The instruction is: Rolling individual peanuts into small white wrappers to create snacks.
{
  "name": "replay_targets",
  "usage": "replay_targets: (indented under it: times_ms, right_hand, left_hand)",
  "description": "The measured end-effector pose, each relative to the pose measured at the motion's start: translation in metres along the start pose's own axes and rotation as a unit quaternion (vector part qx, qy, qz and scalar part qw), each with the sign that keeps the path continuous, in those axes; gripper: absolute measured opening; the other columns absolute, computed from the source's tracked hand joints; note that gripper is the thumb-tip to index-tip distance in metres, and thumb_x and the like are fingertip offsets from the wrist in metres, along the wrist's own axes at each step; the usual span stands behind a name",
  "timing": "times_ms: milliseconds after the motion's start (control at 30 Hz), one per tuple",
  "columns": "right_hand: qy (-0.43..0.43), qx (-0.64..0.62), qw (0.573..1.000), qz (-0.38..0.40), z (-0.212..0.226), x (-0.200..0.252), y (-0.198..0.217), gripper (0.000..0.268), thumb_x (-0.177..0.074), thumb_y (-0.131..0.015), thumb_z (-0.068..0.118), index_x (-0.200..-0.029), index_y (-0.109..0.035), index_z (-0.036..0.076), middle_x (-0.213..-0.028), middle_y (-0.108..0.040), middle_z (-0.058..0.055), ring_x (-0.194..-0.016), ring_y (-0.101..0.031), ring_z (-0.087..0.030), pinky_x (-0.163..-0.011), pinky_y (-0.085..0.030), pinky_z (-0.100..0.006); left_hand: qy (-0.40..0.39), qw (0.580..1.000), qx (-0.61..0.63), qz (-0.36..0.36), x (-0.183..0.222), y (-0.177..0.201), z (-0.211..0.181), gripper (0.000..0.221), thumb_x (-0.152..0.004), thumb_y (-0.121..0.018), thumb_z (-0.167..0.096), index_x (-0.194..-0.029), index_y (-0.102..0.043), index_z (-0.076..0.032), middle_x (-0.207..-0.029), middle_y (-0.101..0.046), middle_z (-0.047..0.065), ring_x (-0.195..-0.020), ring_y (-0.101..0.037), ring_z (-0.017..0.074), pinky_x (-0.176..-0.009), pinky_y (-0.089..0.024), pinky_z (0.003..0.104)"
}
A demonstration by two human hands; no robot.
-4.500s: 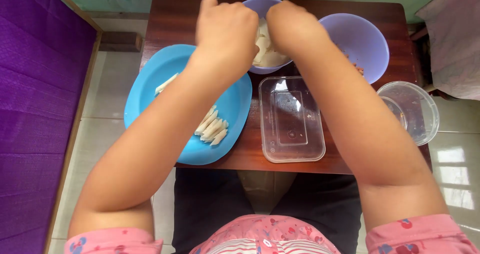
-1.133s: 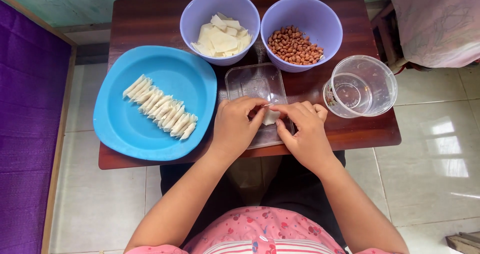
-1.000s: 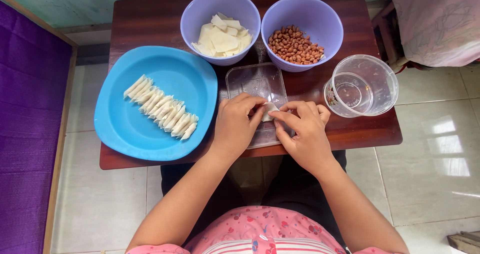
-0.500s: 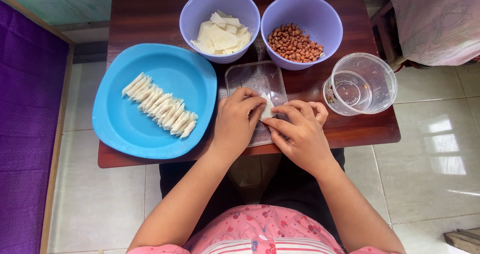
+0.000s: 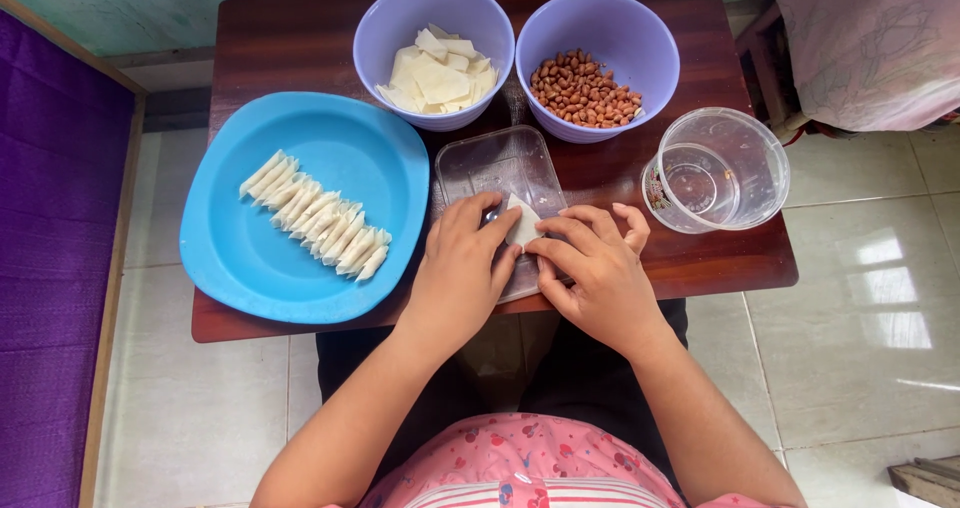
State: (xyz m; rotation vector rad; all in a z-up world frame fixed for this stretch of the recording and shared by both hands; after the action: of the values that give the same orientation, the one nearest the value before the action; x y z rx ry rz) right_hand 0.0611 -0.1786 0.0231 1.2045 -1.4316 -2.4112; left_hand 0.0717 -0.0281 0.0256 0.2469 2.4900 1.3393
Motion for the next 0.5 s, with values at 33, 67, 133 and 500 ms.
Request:
replay_targets:
  times_ms: [33,67,133,500]
  right_hand:
    - [-0.002,-0.001,1.0,-0.001,0.0,-0.001,0.0,0.013,-0.09,-0.066,0.019,-0.101,-0.072,0.022,-0.111,-0.069,0.003,-0.116,-0.058,-0.02,-0.108,-0.019,-0.051]
    - [-0.003,-0.001,1.0,-0.001,0.001,-0.001,0.001,0.013,-0.09,-0.066,0.019,-0.101,-0.072,0.022,-0.111,-0.069,0.003,-0.116,-0.058,-0.02,-0.108,-0.019,-0.051]
    - [-0.003,0.003,1.0,0.008,0.002,0.0,0.001,0.011,-0.091,-0.066,0.021,-0.101,-0.072,0.022,-0.109,-0.069,0.003,-0.112,-0.059,-0.019,-0.108,-0.02,-0.051]
    - [-0.012,-0.028,0.999,0.017,-0.001,0.0,-0.002,0.015,-0.091,-0.07,0.024,-0.105,-0.07,0.017,-0.11,-0.068,-0.002,-0.107,-0.063,-0.022,-0.107,-0.033,-0.05]
  left_hand:
    - [-0.003,1.0,-0.009,0.01,0.002,0.0,-0.002,0.036,-0.1,-0.063,-0.017,-0.132,-0.068,-0.004,-0.135,-0.058,0.021,-0.134,-0.051,0.0393,-0.112,-0.038,0.051]
    - [-0.003,1.0,-0.009,0.011,0.001,-0.001,0.0,0.036,-0.1,-0.063,-0.017,-0.132,-0.068,-0.004,-0.135,-0.058,0.021,-0.134,-0.051,0.0393,-0.112,-0.038,0.051]
    - [-0.021,1.0,0.002,0.013,0.0,-0.005,0.002,0.037,-0.1,-0.062,-0.016,-0.135,-0.066,-0.006,-0.138,-0.055,0.02,-0.138,-0.049,0.0387,-0.116,-0.035,0.053]
    - [-0.044,0.997,0.059,0.038,-0.013,-0.019,0.016,0.038,-0.1,-0.064,-0.017,-0.139,-0.064,-0.014,-0.143,-0.055,0.015,-0.144,-0.045,0.0362,-0.122,-0.018,0.059]
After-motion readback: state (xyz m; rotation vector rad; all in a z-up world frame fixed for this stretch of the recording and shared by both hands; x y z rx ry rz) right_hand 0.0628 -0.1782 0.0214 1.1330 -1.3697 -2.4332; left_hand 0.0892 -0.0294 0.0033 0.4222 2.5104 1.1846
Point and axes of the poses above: each hand's wrist, its own x-axis away from the middle knuckle, its own y-axis out of the back of the hand, z = x × y, the point moved 6 cm from there along -x, towards the middle knuckle
